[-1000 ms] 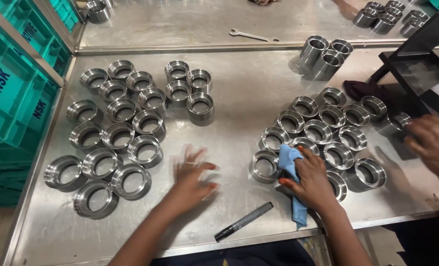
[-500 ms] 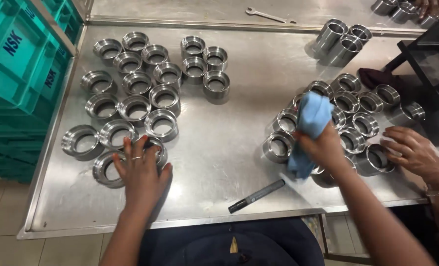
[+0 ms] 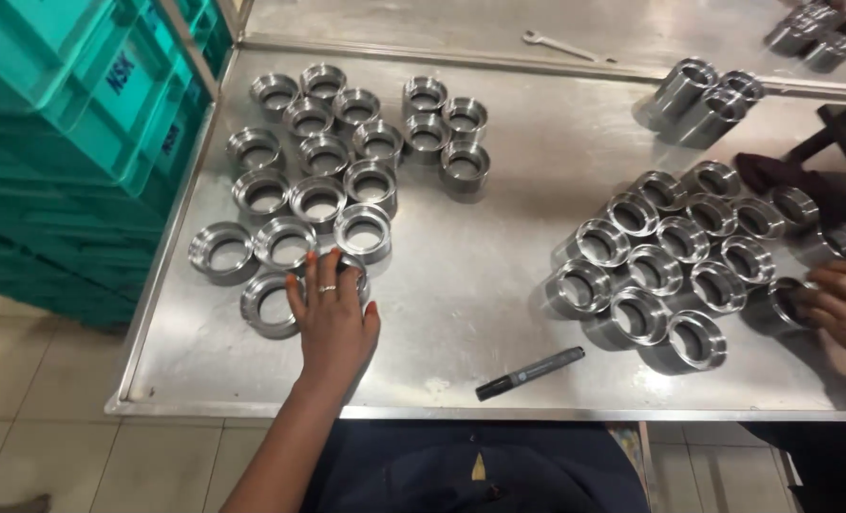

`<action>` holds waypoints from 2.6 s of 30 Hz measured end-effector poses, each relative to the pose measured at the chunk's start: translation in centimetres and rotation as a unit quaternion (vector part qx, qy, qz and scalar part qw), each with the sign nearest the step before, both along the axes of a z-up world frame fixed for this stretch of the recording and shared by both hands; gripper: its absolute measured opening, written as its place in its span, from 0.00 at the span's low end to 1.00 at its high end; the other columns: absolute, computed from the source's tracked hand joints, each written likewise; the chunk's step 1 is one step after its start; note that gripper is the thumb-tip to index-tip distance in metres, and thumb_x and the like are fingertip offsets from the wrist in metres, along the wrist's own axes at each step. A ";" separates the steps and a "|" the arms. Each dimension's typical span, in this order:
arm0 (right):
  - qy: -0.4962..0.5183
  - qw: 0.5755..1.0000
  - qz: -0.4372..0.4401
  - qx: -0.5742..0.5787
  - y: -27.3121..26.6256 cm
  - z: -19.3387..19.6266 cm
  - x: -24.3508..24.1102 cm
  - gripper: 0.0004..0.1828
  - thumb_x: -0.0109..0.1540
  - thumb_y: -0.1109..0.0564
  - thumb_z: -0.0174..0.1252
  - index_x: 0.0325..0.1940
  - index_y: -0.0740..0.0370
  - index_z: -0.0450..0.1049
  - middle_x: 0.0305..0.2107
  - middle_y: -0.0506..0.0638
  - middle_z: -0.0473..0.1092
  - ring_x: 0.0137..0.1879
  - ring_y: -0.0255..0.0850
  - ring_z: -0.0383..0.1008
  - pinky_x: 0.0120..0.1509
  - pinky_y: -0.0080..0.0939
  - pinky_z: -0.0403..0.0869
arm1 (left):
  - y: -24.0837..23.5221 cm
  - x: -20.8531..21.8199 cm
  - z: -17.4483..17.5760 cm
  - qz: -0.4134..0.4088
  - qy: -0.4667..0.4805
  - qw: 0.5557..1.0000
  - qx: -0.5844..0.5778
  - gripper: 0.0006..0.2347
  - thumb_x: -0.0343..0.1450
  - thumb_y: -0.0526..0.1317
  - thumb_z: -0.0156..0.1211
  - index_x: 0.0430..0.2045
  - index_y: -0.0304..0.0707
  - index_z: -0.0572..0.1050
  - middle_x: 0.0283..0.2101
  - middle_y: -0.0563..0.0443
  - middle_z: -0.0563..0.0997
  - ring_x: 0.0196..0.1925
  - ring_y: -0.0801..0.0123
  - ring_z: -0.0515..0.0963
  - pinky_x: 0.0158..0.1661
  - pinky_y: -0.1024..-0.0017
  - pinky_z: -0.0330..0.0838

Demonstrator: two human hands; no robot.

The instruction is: Cleaning circular metal parts using a blue cloth.

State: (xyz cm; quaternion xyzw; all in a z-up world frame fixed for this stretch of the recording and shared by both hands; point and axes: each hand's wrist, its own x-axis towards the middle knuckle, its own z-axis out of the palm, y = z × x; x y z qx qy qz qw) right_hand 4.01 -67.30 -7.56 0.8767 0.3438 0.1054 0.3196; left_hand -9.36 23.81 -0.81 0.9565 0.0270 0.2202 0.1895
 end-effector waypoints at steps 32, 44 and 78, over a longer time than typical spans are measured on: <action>0.569 0.570 -0.126 0.579 55.0 14.2 -12.4 0.10 0.53 0.67 0.64 0.39 0.65 0.79 0.35 0.56 0.77 0.41 0.40 0.78 0.47 0.41 0.75 | -5.1 -1.6 1.8 -0.037 0.106 0.971 -0.210 0.19 0.56 0.42 0.80 0.29 0.24 0.80 0.68 0.33 0.61 0.66 0.45 0.66 0.60 0.55 0.65; 0.160 0.754 0.056 0.635 60.7 13.6 -15.1 0.13 0.63 0.55 0.64 0.46 0.66 0.75 0.39 0.60 0.77 0.45 0.51 0.79 0.50 0.44 0.77 | -13.9 -5.4 7.3 -0.334 0.040 0.874 -0.350 0.18 0.55 0.26 0.63 0.38 0.32 0.72 0.74 0.34 0.46 0.81 0.37 0.43 0.73 0.45 0.58; 0.341 0.482 -0.002 0.807 59.2 10.5 -17.0 0.44 0.64 0.32 0.58 0.70 0.65 0.57 0.61 0.60 0.64 0.64 0.50 0.67 0.67 0.48 0.69 | -15.0 -6.0 6.3 -0.358 0.137 0.656 -0.650 0.36 0.73 0.63 0.58 0.72 0.43 0.57 0.74 0.29 0.52 0.77 0.40 0.51 0.71 0.45 0.52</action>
